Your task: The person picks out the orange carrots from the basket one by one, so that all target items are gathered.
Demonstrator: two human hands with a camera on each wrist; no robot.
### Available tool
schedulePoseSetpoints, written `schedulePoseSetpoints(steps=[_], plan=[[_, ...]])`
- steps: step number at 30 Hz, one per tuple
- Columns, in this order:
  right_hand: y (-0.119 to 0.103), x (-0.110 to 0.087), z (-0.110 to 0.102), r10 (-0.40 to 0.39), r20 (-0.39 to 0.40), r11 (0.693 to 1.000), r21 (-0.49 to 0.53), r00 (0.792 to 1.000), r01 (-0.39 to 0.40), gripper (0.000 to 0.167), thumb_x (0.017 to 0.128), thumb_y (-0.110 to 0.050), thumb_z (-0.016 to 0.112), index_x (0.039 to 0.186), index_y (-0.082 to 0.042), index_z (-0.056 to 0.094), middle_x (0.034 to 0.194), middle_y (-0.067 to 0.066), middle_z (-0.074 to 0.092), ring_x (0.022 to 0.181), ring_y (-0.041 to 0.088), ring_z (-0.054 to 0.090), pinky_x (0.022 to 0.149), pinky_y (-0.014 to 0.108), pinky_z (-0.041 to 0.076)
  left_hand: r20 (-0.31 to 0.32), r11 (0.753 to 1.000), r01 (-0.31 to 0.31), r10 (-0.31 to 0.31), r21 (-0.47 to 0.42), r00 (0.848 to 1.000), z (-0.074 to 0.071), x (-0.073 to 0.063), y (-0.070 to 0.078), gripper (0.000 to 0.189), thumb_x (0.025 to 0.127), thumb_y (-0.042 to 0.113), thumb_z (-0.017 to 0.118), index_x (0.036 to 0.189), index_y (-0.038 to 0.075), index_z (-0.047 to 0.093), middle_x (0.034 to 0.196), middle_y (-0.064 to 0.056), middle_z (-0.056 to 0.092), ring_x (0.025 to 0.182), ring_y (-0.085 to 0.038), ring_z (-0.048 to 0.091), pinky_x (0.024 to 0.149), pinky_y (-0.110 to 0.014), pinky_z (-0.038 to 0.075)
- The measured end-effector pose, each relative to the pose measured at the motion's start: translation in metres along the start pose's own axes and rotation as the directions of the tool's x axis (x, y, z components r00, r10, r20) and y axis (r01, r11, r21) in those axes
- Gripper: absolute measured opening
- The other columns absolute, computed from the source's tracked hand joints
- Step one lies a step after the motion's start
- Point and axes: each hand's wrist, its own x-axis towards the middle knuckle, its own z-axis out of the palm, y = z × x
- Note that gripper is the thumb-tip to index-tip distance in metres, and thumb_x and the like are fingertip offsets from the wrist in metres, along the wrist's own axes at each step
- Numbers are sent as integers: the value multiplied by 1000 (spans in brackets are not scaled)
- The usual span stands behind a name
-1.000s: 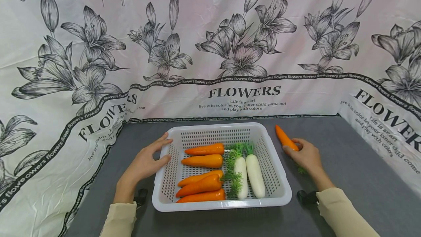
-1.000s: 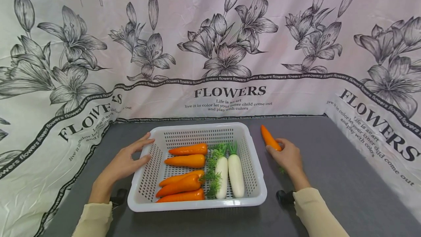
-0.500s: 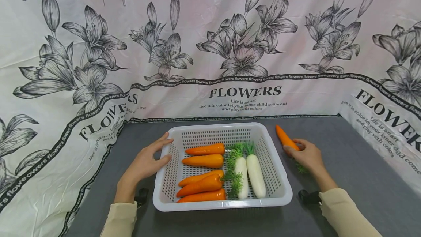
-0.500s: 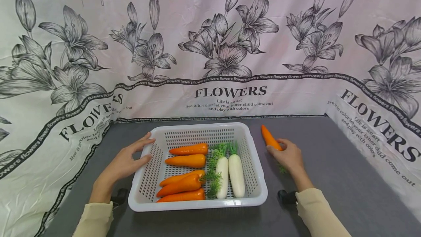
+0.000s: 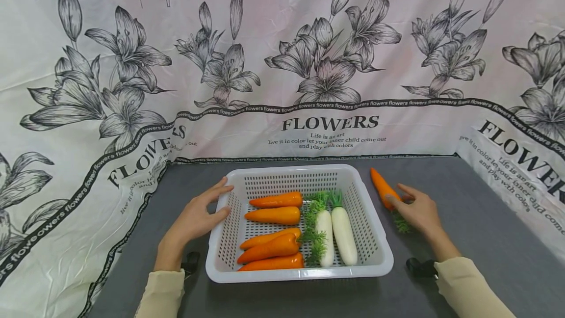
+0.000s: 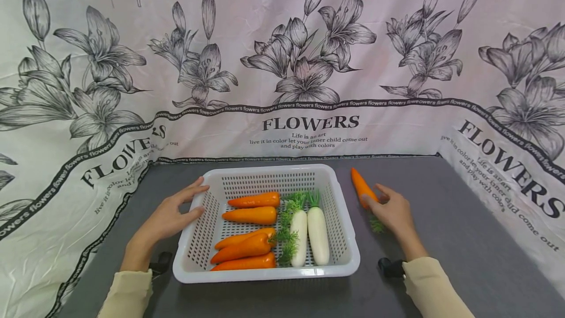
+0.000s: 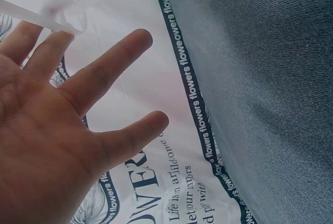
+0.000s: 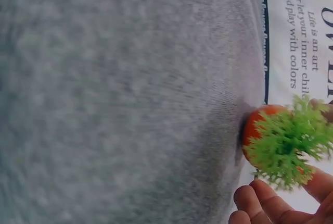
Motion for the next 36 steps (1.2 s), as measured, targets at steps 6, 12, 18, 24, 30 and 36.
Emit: schedulePoseSetpoints(steps=[6,12,18,24,30,36], plan=[[-4,3,-6,-74,-47,997,-1,996,74,77,98,-54,59,152,-1,45,137,37,55,120,53,57,89,62,52,8,1000,5,-5,5,1000,-1,-1,3,58,97,28,66,153,24,49,170,8,24,143,-36,47,106,-57,46],[-21,3,-11,-169,-132,985,2,977,170,70,98,-49,62,153,-7,47,136,32,57,110,45,60,84,60,51,7,1000,1,-1,13,1000,-1,-1,2,58,97,28,66,152,24,49,170,7,25,139,-35,50,100,-52,51],[-48,0,-24,-298,-153,954,-3,942,301,65,98,-43,64,153,-12,48,132,28,60,108,42,60,81,59,50,14,1000,9,-10,16,1000,-2,-1,2,59,97,29,66,153,25,49,170,8,24,139,-35,50,95,-46,54],[-84,0,-33,-395,-99,918,-26,913,395,62,98,-41,67,152,-15,50,134,25,62,110,40,60,84,60,51,15,1000,12,-12,10,1000,-2,0,2,59,97,30,65,153,26,48,170,9,23,140,-36,48,99,-50,52],[-120,-5,-31,-519,18,855,-22,855,519,54,97,-34,69,147,-15,57,135,18,64,103,31,63,80,47,51,10,1000,12,-12,16,1000,-2,0,2,59,97,30,65,153,27,48,170,10,23,140,-35,49,97,-49,53],[-148,-11,-17,-651,156,756,41,743,654,48,95,-27,72,141,-14,63,131,12,68,104,29,65,80,41,50,8,1000,12,-13,15,1000,-1,0,1,59,96,29,66,153,26,49,170,10,24,137,-34,52,92,-42,55]])
